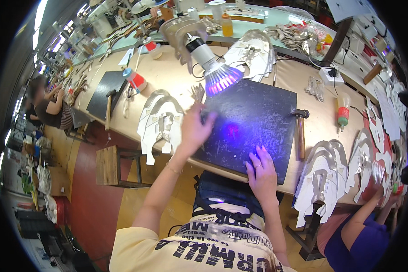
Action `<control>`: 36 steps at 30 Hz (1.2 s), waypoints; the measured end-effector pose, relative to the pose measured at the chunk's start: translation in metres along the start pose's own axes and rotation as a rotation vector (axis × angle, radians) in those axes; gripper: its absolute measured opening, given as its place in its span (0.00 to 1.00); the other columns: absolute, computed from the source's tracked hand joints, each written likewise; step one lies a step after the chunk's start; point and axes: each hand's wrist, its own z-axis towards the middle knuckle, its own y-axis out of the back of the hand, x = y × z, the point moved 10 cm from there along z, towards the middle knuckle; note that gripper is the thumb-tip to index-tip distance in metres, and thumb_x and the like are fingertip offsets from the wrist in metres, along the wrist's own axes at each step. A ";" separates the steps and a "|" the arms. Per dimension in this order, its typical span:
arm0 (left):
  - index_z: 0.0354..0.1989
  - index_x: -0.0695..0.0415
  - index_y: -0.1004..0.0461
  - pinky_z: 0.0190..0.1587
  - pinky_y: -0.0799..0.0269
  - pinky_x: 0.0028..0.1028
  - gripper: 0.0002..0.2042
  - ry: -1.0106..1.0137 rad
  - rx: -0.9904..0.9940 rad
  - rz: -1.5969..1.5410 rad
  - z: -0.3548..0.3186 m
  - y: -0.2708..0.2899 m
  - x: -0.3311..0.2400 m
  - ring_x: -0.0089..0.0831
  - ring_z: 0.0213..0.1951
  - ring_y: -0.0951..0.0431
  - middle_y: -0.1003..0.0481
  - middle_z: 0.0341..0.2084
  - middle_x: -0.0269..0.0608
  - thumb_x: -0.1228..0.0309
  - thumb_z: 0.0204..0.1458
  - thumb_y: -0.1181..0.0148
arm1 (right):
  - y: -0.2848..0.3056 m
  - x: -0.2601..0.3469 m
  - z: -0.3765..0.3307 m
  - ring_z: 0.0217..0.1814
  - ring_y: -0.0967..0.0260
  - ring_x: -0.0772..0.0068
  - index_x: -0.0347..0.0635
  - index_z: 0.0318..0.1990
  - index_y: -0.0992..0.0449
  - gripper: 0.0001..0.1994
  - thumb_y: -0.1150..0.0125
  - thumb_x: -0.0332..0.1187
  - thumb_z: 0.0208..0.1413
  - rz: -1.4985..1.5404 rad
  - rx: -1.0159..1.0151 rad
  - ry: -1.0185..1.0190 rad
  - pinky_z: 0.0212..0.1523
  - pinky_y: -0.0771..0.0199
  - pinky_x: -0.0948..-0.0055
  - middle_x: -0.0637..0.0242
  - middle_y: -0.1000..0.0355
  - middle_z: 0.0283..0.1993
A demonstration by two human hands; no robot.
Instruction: The person assembles white decorative cutouts by applying adhesive and pressing pieces together under a UV lamp. They handle multiple cutout pieces, apply glue, and position them for curing, then move finished pieces aside.
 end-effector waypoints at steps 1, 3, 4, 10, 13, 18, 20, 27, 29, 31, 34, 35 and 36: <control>0.48 0.64 0.28 0.50 0.29 0.42 0.22 0.001 -0.091 0.153 0.019 0.005 0.015 0.50 0.48 0.24 0.24 0.43 0.59 0.60 0.52 0.36 | 0.000 0.001 -0.001 0.65 0.36 0.47 0.36 0.49 0.23 0.14 0.39 0.31 0.57 -0.055 -0.018 0.014 0.66 0.37 0.54 0.49 0.30 0.59; 0.51 0.65 0.30 0.47 0.28 0.43 0.23 -0.056 -0.185 0.278 0.049 0.004 0.037 0.50 0.45 0.23 0.24 0.40 0.60 0.62 0.52 0.36 | -0.001 0.001 -0.002 0.64 0.35 0.48 0.37 0.48 0.23 0.14 0.38 0.31 0.55 -0.084 -0.050 0.034 0.65 0.36 0.54 0.50 0.30 0.58; 0.51 0.66 0.31 0.46 0.28 0.43 0.23 -0.053 -0.141 0.282 0.062 -0.003 0.051 0.51 0.43 0.22 0.23 0.39 0.59 0.64 0.52 0.37 | -0.003 -0.001 -0.003 0.64 0.35 0.49 0.38 0.48 0.22 0.14 0.38 0.31 0.55 -0.099 -0.055 0.032 0.64 0.35 0.54 0.51 0.30 0.58; 0.57 0.67 0.34 0.35 0.25 0.32 0.22 0.112 0.004 -0.154 0.079 -0.001 0.073 0.38 0.30 0.20 0.22 0.38 0.51 0.74 0.53 0.39 | -0.006 0.002 -0.002 0.63 0.33 0.49 0.41 0.48 0.22 0.14 0.39 0.30 0.52 -0.180 -0.094 0.086 0.62 0.32 0.53 0.52 0.28 0.56; 0.60 0.66 0.37 0.36 0.26 0.24 0.22 0.210 0.140 -0.519 0.042 0.012 0.039 0.25 0.33 0.22 0.23 0.39 0.45 0.76 0.57 0.43 | -0.005 0.003 -0.001 0.62 0.32 0.49 0.42 0.47 0.22 0.14 0.39 0.30 0.52 -0.196 -0.107 0.083 0.62 0.32 0.54 0.53 0.28 0.56; 0.64 0.63 0.41 0.42 0.27 0.22 0.24 0.161 0.391 -0.783 -0.024 0.005 -0.049 0.21 0.40 0.25 0.25 0.42 0.41 0.74 0.61 0.44 | 0.002 0.004 0.004 0.59 0.30 0.51 0.41 0.47 0.22 0.14 0.36 0.27 0.51 -0.122 -0.088 0.076 0.57 0.30 0.57 0.54 0.27 0.54; 0.65 0.62 0.42 0.43 0.28 0.22 0.23 0.129 0.460 -0.849 -0.037 -0.002 -0.075 0.20 0.41 0.26 0.25 0.42 0.41 0.75 0.62 0.45 | 0.009 -0.006 0.007 0.57 0.29 0.55 0.40 0.48 0.22 0.14 0.35 0.28 0.52 0.073 -0.060 -0.048 0.57 0.30 0.59 0.55 0.26 0.54; 0.66 0.60 0.41 0.43 0.26 0.22 0.21 0.409 0.887 -1.233 -0.077 -0.068 -0.108 0.21 0.41 0.24 0.24 0.40 0.40 0.69 0.66 0.51 | 0.025 -0.034 0.018 0.58 0.35 0.71 0.35 0.55 0.28 0.24 0.29 0.29 0.51 1.192 -0.180 -0.423 0.53 0.34 0.74 0.57 0.37 0.64; 0.62 0.61 0.36 0.42 0.24 0.25 0.21 0.552 1.071 -1.324 -0.100 -0.091 -0.114 0.25 0.38 0.21 0.23 0.39 0.41 0.59 0.68 0.56 | 0.036 -0.035 0.030 0.55 0.34 0.73 0.35 0.54 0.28 0.23 0.28 0.28 0.50 0.982 -0.126 -0.341 0.51 0.32 0.74 0.58 0.35 0.61; 0.62 0.63 0.37 0.44 0.24 0.28 0.23 0.605 1.148 -1.450 -0.110 -0.099 -0.119 0.29 0.39 0.21 0.23 0.40 0.45 0.57 0.68 0.58 | 0.037 -0.042 0.033 0.47 0.30 0.76 0.35 0.50 0.26 0.20 0.27 0.27 0.49 0.992 -0.113 -0.373 0.46 0.30 0.77 0.62 0.29 0.52; 0.59 0.66 0.35 0.45 0.24 0.32 0.26 0.496 1.192 -1.417 -0.111 -0.102 -0.121 0.34 0.39 0.21 0.23 0.41 0.50 0.54 0.68 0.61 | 0.032 -0.054 0.027 0.42 0.29 0.79 0.34 0.47 0.25 0.17 0.28 0.27 0.51 1.072 -0.112 -0.509 0.43 0.29 0.78 0.67 0.27 0.43; 0.59 0.66 0.35 0.45 0.24 0.32 0.26 0.481 1.177 -1.396 -0.109 -0.102 -0.120 0.34 0.39 0.21 0.23 0.41 0.51 0.54 0.68 0.61 | 0.033 -0.055 0.027 0.41 0.30 0.80 0.31 0.46 0.23 0.14 0.30 0.27 0.53 1.078 -0.143 -0.513 0.43 0.30 0.79 0.68 0.28 0.40; 0.59 0.67 0.34 0.45 0.24 0.32 0.26 0.464 1.162 -1.373 -0.107 -0.103 -0.119 0.34 0.38 0.21 0.23 0.41 0.52 0.54 0.68 0.61 | 0.033 -0.056 0.026 0.41 0.30 0.81 0.31 0.47 0.23 0.14 0.31 0.26 0.54 1.067 -0.162 -0.524 0.43 0.30 0.79 0.68 0.28 0.40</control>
